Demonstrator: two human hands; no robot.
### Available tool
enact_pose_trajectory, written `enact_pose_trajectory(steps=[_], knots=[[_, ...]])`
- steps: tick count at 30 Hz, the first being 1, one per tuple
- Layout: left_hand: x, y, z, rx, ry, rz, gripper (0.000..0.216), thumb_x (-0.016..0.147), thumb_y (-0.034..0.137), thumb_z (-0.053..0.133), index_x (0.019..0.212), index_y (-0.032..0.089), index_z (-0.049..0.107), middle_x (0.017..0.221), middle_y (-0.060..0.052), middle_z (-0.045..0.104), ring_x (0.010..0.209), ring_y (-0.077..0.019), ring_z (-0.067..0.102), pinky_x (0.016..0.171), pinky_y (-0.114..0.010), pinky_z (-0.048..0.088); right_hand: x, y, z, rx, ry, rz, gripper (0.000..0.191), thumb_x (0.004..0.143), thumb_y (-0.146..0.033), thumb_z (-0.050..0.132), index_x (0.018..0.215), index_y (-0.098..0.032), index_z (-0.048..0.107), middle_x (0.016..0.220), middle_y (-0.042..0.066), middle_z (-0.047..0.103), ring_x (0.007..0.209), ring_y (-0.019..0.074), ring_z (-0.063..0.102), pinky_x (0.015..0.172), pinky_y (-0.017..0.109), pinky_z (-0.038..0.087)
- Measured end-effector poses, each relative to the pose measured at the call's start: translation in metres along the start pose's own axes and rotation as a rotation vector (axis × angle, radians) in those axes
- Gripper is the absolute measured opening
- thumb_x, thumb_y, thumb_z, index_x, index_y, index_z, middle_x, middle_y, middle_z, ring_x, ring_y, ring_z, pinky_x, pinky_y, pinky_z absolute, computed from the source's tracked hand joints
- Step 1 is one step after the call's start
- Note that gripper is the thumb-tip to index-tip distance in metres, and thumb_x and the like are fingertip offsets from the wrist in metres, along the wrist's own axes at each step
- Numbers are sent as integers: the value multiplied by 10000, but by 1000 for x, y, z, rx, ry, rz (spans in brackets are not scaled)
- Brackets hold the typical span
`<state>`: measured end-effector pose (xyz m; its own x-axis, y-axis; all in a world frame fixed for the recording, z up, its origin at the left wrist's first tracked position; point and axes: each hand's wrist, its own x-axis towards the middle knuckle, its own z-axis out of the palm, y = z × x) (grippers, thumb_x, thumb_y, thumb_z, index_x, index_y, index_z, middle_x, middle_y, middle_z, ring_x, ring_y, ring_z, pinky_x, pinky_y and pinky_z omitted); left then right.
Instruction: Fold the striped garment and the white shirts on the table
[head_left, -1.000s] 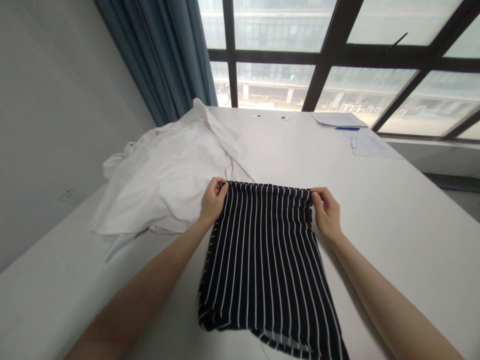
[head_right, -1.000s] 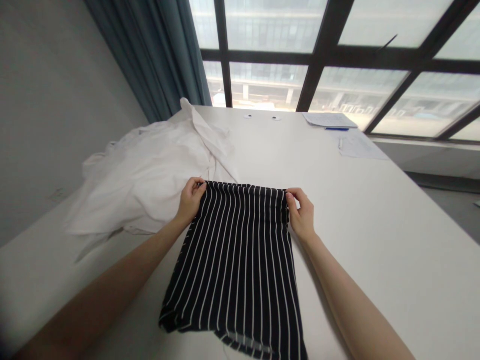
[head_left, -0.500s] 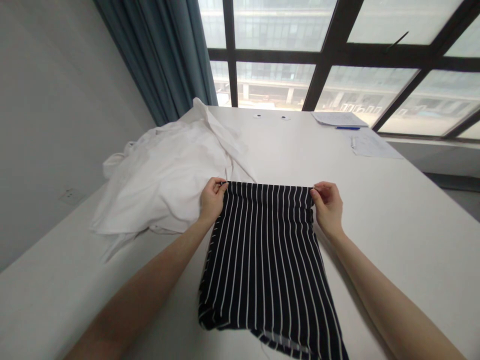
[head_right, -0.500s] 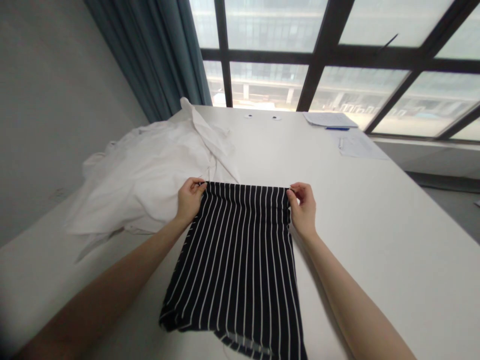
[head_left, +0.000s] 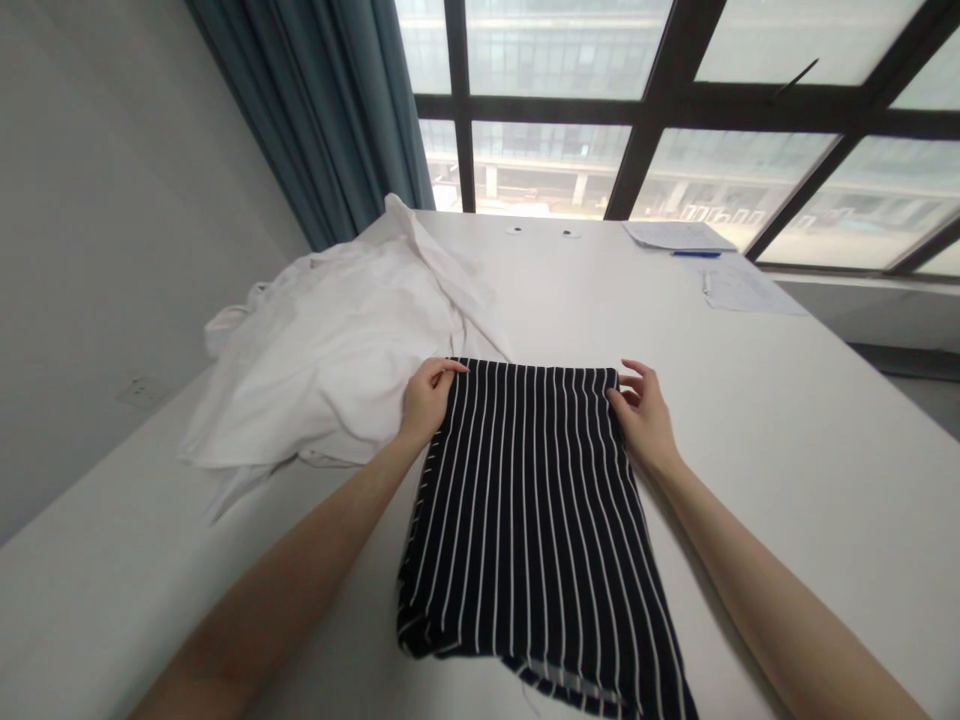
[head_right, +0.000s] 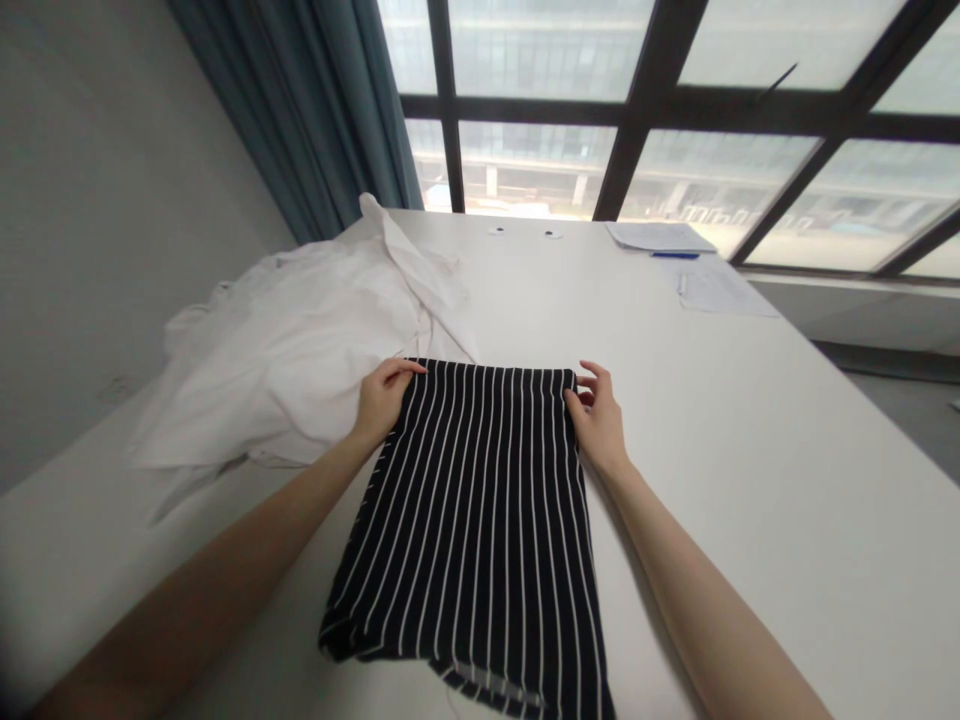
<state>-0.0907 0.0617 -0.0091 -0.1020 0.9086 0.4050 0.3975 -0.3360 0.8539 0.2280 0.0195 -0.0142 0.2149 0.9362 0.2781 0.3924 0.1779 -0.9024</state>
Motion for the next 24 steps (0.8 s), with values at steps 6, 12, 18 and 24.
enact_pose_trajectory(steps=[6,12,18,24], knots=[[0,0,1,63,-64,32,276,800,126,531,984,188,727,1028,-69,623,995,-204,595,886,-351,522,2,5,0,27,0,42,358,826,-373,617,1114,-285,423,884,6,657,693,173,606,625,320,471],[-2,1,2,77,-92,21,419,761,80,521,1124,184,703,1088,-74,581,1059,-203,562,905,-347,525,0,-5,-1,-45,-41,9,136,864,-317,507,971,-272,435,908,-6,615,703,150,578,667,301,447],[-2,-1,1,73,-80,40,458,749,40,504,1137,183,700,1111,-70,596,1078,-187,562,989,-352,478,1,-10,-2,-226,-114,-87,215,839,-220,404,898,-230,611,923,45,639,756,187,555,762,369,457],[-1,-4,0,56,-77,32,474,749,24,490,1138,197,698,1117,-58,606,1090,-181,567,1017,-358,462,0,-7,-1,-207,-152,-135,365,832,-245,496,1166,-239,642,1147,84,594,796,189,543,753,390,506]])
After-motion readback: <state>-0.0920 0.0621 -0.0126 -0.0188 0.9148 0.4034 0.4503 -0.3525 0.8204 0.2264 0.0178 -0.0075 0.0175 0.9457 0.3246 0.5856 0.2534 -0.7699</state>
